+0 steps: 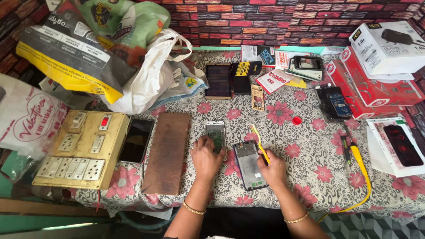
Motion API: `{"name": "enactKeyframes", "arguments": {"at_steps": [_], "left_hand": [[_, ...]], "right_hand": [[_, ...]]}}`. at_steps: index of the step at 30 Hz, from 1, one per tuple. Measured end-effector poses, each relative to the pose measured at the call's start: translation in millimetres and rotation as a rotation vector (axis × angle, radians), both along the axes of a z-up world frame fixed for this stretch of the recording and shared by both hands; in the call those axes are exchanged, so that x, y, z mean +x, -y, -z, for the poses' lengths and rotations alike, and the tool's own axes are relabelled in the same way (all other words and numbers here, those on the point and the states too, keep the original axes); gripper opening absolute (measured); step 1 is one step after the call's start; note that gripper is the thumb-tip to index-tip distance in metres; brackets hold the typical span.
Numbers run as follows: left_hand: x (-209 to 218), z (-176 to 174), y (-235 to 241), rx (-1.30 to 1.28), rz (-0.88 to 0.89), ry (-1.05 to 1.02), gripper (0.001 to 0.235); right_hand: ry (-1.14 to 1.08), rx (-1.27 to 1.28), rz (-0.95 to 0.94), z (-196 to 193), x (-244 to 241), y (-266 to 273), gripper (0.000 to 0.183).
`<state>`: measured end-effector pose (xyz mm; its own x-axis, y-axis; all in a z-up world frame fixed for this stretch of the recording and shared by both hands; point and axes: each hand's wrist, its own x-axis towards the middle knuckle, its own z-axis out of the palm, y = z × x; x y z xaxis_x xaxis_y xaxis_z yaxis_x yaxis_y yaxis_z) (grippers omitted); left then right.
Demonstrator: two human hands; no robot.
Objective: The person disassembles a smartphone using a screwdriver and a yellow prying tool, removes the back cover, and manipulates internal components on a cluttered workbench.
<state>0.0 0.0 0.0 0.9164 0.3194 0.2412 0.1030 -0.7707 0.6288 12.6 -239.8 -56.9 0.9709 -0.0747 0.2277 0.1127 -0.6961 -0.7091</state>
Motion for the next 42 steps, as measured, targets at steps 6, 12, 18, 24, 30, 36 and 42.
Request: {"name": "enactKeyframes", "arguments": {"at_steps": [6,12,18,24,30,36,42], "left_hand": [[-11.6,3.2,-0.4,0.015,0.042,0.116,0.028],[-29.3,4.4,-2.4,-0.064,0.136,0.244,0.027],[-31.0,1.6,-5.3,-0.1,0.198,0.189,0.028],[-29.9,0.1,-7.2,-0.095,0.311,0.179,0.036],[-32.1,-5.9,-6.1,-0.065,0.311,0.135,0.048],[-33.4,-7.6,-5.0,0.009,0.336,0.169,0.05],[-32.6,-9.1,-4.5,0.088,0.382,0.17,0.051]], "right_hand": [[0.027,-0.02,-0.001,0.6,0.5,0.1,0.021],[0.004,0.007,0.016,5.3,0.3,1.1,0.021],[0.084,0.164,0.083,10.2,2.5,2.5,0.023],[0.11,0.178,0.13,13.9,3.3,4.1,0.023],[0.164,0.237,0.026,14.8,4.1,5.6,0.023],[0.075,0.234,0.013,10.4,3.0,2.4,0.018],[0.127,0.118,0.001,2.0,1.4,1.6,0.017]]}}
